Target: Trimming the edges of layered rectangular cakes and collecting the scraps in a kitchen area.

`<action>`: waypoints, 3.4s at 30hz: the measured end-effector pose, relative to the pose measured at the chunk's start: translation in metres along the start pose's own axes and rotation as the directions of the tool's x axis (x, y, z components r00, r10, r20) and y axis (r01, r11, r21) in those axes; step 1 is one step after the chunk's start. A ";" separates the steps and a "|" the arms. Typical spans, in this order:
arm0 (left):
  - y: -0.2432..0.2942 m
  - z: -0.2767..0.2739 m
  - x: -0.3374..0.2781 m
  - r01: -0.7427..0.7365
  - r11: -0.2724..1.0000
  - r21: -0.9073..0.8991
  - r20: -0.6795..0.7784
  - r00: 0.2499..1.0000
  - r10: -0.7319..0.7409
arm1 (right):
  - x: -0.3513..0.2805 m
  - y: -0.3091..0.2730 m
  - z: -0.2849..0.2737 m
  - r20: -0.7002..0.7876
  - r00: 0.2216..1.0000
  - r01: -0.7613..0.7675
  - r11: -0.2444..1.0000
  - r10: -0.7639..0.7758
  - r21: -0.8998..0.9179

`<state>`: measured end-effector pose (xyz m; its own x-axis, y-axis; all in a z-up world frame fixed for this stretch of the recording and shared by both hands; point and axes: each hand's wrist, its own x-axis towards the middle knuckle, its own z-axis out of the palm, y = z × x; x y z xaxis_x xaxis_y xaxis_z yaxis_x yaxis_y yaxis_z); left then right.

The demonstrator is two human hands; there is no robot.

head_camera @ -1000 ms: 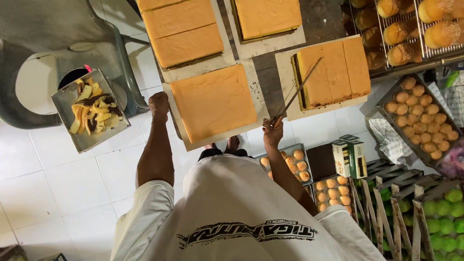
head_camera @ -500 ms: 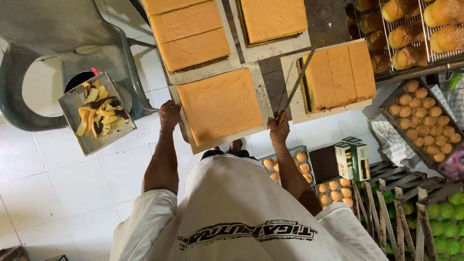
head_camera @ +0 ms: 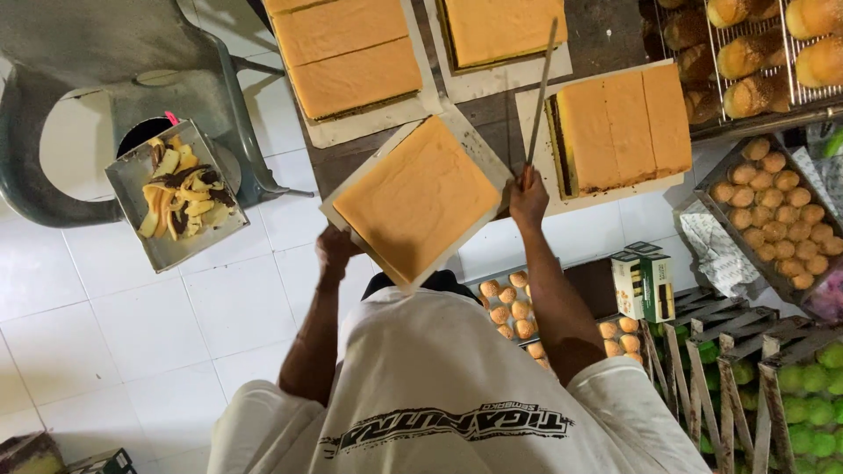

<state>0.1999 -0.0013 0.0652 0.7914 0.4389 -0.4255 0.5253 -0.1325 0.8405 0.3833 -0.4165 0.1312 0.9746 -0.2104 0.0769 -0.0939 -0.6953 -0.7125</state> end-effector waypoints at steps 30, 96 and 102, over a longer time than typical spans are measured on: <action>0.036 0.008 -0.043 0.681 0.589 -0.435 0.602 0.706 -0.372 | -0.300 -0.064 0.044 0.211 0.803 -0.506 0.451 0.557 0.735; 0.290 0.240 0.175 -0.811 0.140 0.567 0.823 0.558 -0.104 | -0.288 -0.087 0.041 0.096 0.867 -0.414 0.599 0.489 0.686; 0.308 0.233 0.168 -0.791 0.216 0.572 0.820 0.560 -0.120 | -0.281 -0.095 0.041 0.096 0.861 -0.413 0.575 0.500 0.706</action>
<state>0.5670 -0.1755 0.1745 0.6362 -0.4665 -0.6145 -0.3337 -0.8845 0.3260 0.1271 -0.2633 0.1493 0.8112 -0.4631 -0.3571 -0.3127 0.1724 -0.9341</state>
